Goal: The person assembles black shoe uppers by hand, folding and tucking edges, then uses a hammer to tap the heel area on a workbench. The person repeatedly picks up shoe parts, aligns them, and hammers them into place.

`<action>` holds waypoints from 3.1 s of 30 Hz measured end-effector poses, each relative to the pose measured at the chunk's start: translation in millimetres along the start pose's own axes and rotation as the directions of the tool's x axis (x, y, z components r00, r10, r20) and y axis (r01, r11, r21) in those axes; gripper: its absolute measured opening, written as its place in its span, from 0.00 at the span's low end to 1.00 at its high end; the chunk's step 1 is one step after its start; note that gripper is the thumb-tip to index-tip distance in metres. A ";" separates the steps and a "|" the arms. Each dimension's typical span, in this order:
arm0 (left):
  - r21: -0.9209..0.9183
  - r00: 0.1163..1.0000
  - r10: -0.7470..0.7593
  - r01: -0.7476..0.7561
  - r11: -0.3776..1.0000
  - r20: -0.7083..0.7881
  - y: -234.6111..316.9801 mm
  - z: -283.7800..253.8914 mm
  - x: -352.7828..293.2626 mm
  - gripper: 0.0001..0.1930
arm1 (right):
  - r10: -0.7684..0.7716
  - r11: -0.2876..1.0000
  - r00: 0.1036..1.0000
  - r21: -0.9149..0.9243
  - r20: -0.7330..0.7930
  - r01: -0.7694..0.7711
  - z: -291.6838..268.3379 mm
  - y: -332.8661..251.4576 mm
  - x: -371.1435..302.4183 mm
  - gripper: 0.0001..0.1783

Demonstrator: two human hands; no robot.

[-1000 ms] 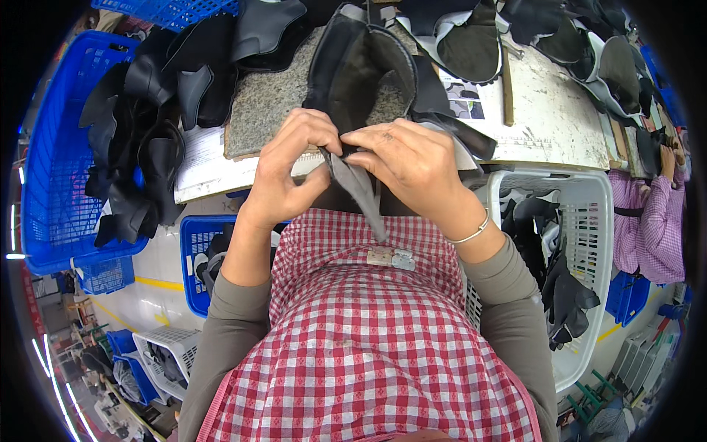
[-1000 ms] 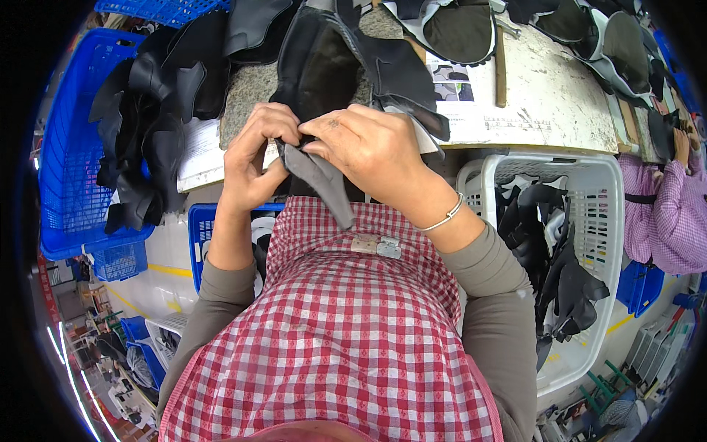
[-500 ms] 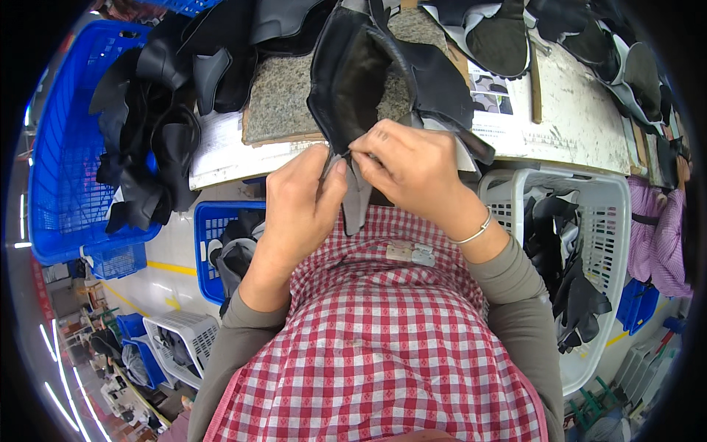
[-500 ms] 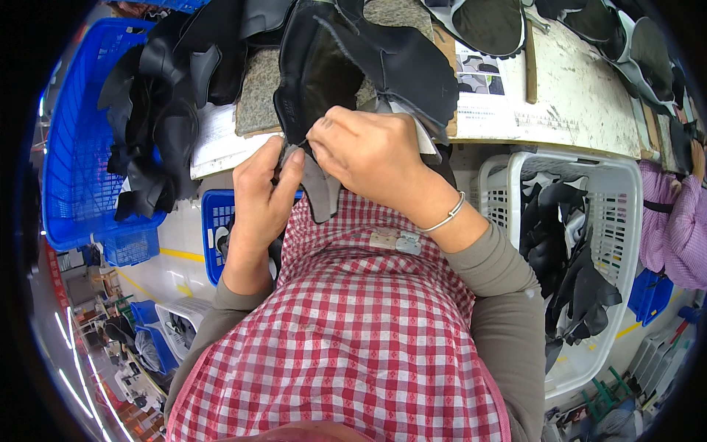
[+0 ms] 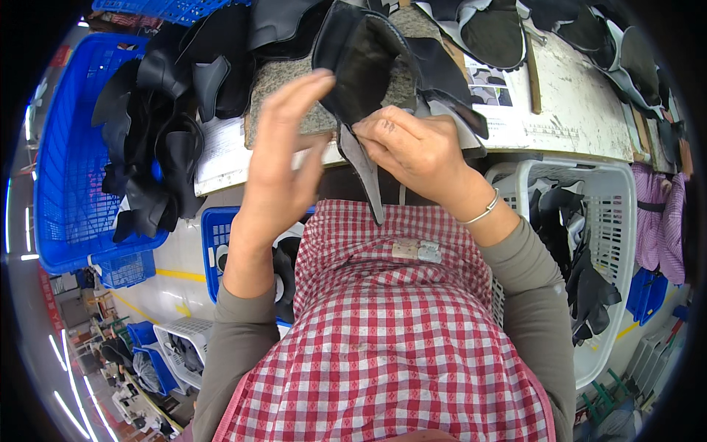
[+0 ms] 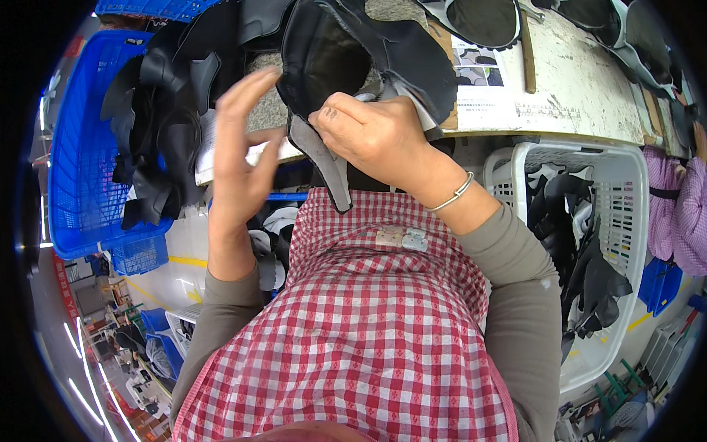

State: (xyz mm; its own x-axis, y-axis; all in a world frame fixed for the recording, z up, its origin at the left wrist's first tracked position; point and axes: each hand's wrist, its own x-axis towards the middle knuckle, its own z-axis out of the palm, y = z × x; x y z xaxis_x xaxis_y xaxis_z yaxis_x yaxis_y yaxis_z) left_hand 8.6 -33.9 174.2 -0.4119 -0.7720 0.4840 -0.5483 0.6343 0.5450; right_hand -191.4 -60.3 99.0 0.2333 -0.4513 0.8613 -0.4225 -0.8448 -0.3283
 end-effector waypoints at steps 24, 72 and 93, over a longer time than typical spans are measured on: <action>0.198 0.985 0.174 -0.169 0.966 -0.011 -20.9 38.0 -11.7 0.22 | 0.133 0.986 0.979 -0.125 0.153 -0.115 -41.9 27.9 -26.3 0.10; 0.321 0.929 0.335 -0.370 0.872 0.159 -26.6 43.2 -20.3 0.26 | 0.019 0.957 0.964 -0.283 0.265 0.059 -62.5 -4.7 -29.4 0.10; 0.331 0.880 0.453 -0.474 0.816 0.141 -26.5 43.5 -15.2 0.22 | 0.068 0.978 0.892 -0.207 0.448 0.029 -76.1 -13.1 -32.6 0.13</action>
State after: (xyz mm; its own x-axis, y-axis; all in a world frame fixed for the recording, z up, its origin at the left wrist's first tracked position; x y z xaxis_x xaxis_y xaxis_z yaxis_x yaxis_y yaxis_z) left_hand -2.2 -40.7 122.7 -0.7140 -0.3975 0.5763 -0.4931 0.8699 -0.0108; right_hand -260.2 -12.6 104.7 0.5713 -0.5883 0.5722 -0.5873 -0.7801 -0.2157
